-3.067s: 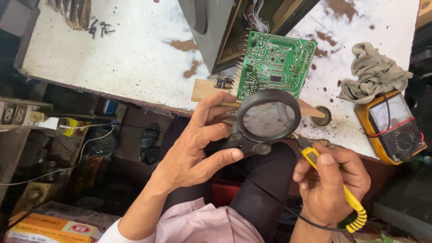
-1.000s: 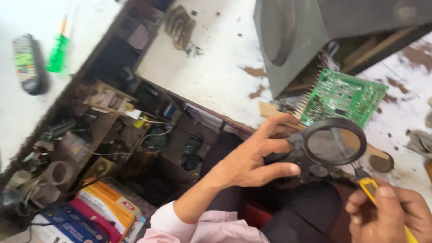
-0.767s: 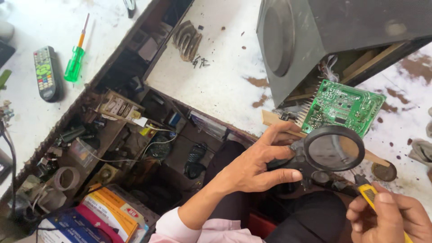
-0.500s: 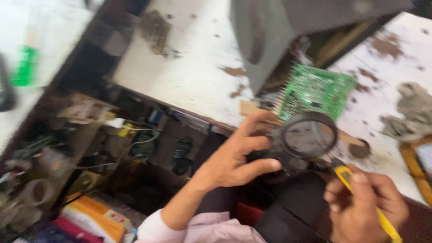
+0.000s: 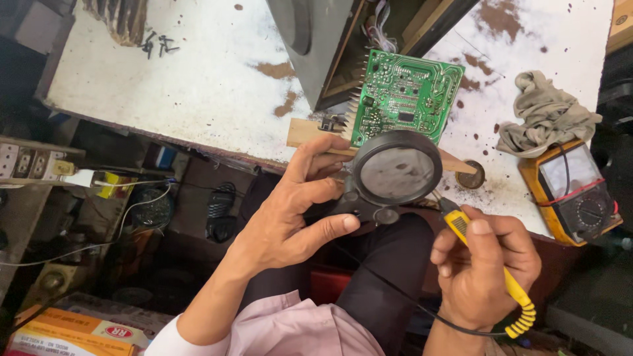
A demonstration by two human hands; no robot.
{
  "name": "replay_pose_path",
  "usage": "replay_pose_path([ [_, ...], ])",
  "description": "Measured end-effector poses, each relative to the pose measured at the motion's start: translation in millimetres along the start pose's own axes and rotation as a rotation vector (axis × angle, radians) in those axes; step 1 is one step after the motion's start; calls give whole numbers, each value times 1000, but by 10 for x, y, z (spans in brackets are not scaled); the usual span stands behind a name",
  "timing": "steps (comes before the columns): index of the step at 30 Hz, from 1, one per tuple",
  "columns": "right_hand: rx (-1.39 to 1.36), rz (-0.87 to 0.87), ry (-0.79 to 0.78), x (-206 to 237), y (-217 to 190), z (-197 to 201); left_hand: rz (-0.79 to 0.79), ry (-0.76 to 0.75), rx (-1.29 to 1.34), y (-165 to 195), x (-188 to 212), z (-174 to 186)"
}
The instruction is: The person holds a magnifying glass over a green circuit board and uses a yellow multimeter probe to touch various points on the board while viewing through the lens. The person moves the probe across different areas of the board throughout the clip.
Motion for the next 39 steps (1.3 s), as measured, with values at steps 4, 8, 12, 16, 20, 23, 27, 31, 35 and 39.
replay_pose_path([
  [4, -19, 17, -22, -10, 21, 39, 7, -4, 8, -17, 9, 2],
  [8, -11, 2, -15, -17, 40, 31, -9, -2, -3, -20, 10, -7],
  [12, -1, -12, -1, -16, 30, 2, -21, 11, 16, -16, 10, -7],
  [16, 13, -1, 29, 15, 6, -1, -12, 8, 3, -20, 14, -3],
  [20, 10, 7, 7, 23, 8, 13, -7, -7, -1, -26, 17, -2],
  [23, -13, 11, -25, 20, 25, 21, -8, -11, -16, -29, 14, -7],
  [27, -37, 23, -52, 15, 36, 29, -4, -3, -5, -31, 21, -8],
  [31, -46, 0, -42, 1, 52, 17, 0, -9, -5, -31, 25, -7],
  [35, -27, -23, -20, 0, 43, -2, 5, -9, 4, -20, 13, -3],
  [39, -23, -19, -25, 13, 20, -19, 15, -10, 15, -3, 6, 0],
])
Point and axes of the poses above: each hand's wrist, its own x-axis away from the middle knuckle, its own z-axis out of the back of the hand, y = z × x, the point moved 2 cm from there along -x, towards the middle knuckle, and after that the axes turned 15 degrees about -z, right-handed, at the moved point
